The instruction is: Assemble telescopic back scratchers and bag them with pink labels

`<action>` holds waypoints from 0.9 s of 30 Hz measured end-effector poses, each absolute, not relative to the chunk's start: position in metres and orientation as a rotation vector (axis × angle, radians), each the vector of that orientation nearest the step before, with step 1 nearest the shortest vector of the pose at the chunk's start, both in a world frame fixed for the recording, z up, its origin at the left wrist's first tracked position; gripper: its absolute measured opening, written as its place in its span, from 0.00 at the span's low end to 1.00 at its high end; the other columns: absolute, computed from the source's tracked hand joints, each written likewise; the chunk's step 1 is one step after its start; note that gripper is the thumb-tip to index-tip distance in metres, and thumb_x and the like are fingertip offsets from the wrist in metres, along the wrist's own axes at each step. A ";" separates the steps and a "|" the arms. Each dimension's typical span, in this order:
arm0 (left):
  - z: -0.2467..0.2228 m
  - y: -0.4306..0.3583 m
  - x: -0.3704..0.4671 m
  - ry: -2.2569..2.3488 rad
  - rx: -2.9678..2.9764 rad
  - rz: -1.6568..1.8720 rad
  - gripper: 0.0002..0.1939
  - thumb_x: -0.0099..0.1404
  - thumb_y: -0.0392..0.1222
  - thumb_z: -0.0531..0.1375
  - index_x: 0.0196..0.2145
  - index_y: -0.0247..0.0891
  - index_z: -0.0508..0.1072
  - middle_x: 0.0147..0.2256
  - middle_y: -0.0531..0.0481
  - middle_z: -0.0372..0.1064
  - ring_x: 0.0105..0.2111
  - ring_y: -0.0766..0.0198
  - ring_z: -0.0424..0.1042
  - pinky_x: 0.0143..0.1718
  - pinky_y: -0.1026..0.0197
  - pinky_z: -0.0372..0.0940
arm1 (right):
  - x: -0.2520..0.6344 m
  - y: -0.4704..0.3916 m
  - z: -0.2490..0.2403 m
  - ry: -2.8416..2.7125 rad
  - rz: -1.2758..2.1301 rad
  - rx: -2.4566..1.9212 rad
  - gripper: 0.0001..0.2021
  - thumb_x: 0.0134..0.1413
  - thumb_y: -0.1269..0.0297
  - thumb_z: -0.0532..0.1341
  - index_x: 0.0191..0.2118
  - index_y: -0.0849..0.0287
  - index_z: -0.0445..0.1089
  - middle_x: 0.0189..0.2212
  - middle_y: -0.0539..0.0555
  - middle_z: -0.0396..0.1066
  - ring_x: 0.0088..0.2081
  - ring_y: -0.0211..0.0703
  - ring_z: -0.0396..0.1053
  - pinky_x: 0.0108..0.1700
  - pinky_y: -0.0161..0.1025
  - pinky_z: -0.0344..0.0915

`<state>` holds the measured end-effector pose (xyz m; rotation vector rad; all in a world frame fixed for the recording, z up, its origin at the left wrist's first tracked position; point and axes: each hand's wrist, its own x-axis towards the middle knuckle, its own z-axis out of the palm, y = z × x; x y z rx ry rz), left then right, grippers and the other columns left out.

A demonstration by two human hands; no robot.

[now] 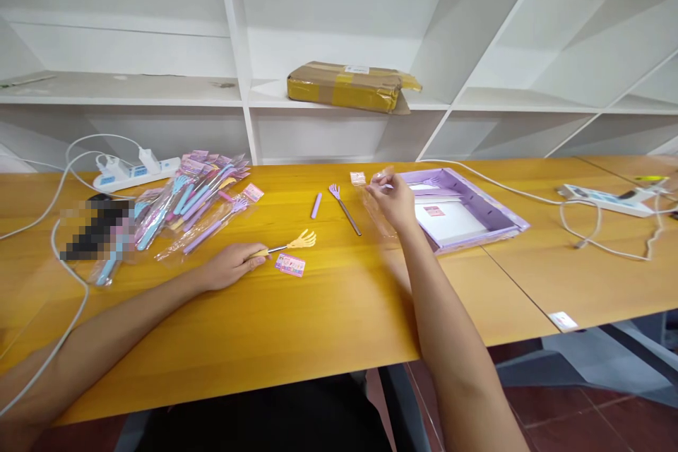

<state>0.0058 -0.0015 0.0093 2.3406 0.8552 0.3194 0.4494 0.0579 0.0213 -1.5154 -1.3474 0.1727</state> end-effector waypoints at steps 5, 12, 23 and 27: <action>0.009 -0.001 0.006 0.844 2.336 0.327 0.23 0.79 0.58 0.47 0.49 0.42 0.74 0.45 0.47 0.76 0.43 0.56 0.74 0.45 0.58 0.63 | 0.445 0.058 0.031 -1.204 0.087 -1.131 0.15 0.59 0.50 0.66 0.43 0.54 0.65 0.42 0.54 0.76 0.41 0.43 0.75 0.43 0.40 0.71; 0.012 -0.003 0.007 0.839 2.351 0.321 0.22 0.79 0.57 0.47 0.48 0.42 0.74 0.44 0.47 0.77 0.42 0.56 0.74 0.44 0.58 0.63 | 0.469 0.064 0.007 -1.425 0.075 -1.767 0.13 0.60 0.61 0.59 0.45 0.61 0.77 0.44 0.62 0.80 0.41 0.50 0.75 0.46 0.45 0.70; 0.012 -0.003 0.008 0.854 2.376 0.290 0.22 0.79 0.57 0.47 0.50 0.42 0.73 0.46 0.47 0.76 0.45 0.56 0.74 0.46 0.58 0.63 | 0.468 0.057 0.008 -1.787 -0.089 -1.973 0.17 0.63 0.61 0.62 0.53 0.63 0.78 0.49 0.65 0.77 0.43 0.52 0.74 0.48 0.44 0.67; 0.013 -0.003 0.008 0.844 2.374 0.290 0.22 0.79 0.57 0.47 0.49 0.42 0.74 0.46 0.47 0.77 0.44 0.56 0.75 0.45 0.58 0.63 | 0.469 0.053 0.008 -1.948 -0.236 -1.992 0.19 0.67 0.60 0.59 0.55 0.64 0.77 0.53 0.68 0.74 0.49 0.58 0.70 0.54 0.49 0.65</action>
